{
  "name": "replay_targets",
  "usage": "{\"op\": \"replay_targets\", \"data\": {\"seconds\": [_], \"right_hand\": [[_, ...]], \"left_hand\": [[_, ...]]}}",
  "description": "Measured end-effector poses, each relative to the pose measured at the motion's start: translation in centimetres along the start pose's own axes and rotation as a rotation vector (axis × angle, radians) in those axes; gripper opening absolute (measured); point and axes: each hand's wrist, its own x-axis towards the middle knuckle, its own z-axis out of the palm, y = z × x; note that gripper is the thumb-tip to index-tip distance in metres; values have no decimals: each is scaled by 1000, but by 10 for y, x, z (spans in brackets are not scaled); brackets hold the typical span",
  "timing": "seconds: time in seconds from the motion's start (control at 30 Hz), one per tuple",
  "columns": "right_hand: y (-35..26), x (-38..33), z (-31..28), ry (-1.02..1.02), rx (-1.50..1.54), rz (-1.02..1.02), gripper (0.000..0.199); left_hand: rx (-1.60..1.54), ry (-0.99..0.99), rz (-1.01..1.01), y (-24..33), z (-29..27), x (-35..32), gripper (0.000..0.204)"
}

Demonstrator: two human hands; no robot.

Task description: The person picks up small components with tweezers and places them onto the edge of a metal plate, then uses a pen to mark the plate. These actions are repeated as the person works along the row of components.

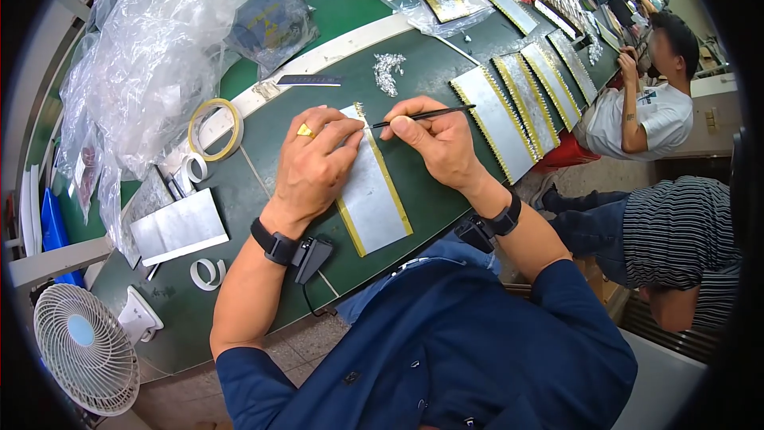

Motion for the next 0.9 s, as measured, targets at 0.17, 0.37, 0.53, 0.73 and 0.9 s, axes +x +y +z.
{"op": "replay_targets", "data": {"seconds": [0.17,0.37,0.53,0.73,0.9], "right_hand": [[-22,0,0,-80,-270,-214,14],[-25,6,-1,-153,-524,-518,13],[-26,5,0,-159,-545,-540,13],[-25,6,2,-188,-559,-588,14],[-22,8,0,-197,-570,-598,13]], "left_hand": [[79,-1,79,2,-2,2,4],[112,-10,107,3,-2,2,5],[127,-3,121,4,0,1,5],[174,-17,144,4,2,-1,4],[193,-32,151,3,3,-2,4]]}}
